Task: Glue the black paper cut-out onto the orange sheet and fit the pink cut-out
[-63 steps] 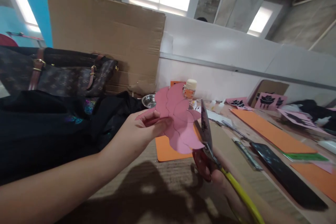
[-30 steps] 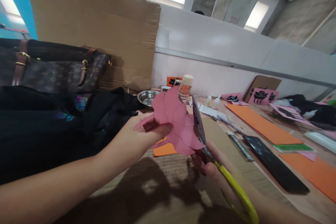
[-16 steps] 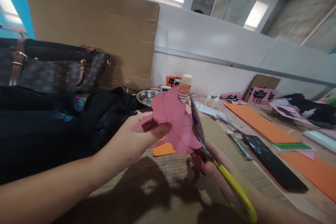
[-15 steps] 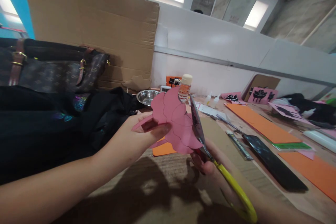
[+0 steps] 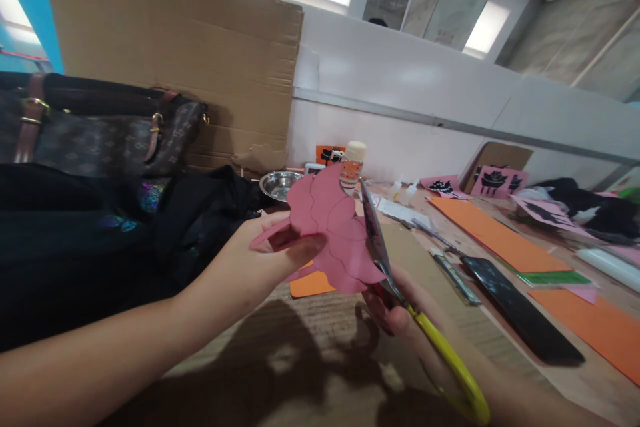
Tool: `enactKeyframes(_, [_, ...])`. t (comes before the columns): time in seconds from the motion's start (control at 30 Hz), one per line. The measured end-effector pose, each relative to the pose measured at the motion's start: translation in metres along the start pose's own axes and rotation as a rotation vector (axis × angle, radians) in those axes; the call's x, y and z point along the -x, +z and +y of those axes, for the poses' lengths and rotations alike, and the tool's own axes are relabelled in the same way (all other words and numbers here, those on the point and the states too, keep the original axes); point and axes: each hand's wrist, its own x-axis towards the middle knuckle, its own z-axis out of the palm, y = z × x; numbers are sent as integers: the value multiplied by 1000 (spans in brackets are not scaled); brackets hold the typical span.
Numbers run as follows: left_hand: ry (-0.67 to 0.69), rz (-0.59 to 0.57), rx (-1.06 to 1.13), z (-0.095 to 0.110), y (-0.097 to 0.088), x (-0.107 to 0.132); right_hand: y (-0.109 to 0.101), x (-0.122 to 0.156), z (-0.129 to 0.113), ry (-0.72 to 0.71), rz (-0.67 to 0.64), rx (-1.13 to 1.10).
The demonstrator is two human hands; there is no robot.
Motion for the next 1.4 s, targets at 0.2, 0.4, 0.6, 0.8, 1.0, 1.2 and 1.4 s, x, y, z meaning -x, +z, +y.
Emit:
enactKeyframes(0.2, [7, 10, 3, -1, -1, -1, -1, 1, 1, 27, -39, -11])
enactKeyframes(0.4, [26, 21, 43, 2, -1, -1, 1, 0, -6, 28, -46, -10])
enactKeyframes(0.6, [53, 11, 3, 1, -2, -2, -1, 2, -1, 38, -12, -5])
enactKeyframes(0.8, [35, 12, 79, 3, -1, 0, -2, 2, 0, 52, -33, 2])
enactKeyframes(1.0, [29, 40, 62, 4, -3, 2, -2, 0, 1, 49, -28, 0])
enactKeyframes(1.2, [19, 57, 41, 4, -3, 1, -2, 2, 2, 22, -41, -2])
enactKeyframes(1.4, [38, 25, 65, 3, -2, -1, -2, 1, 3, 37, -25, 6])
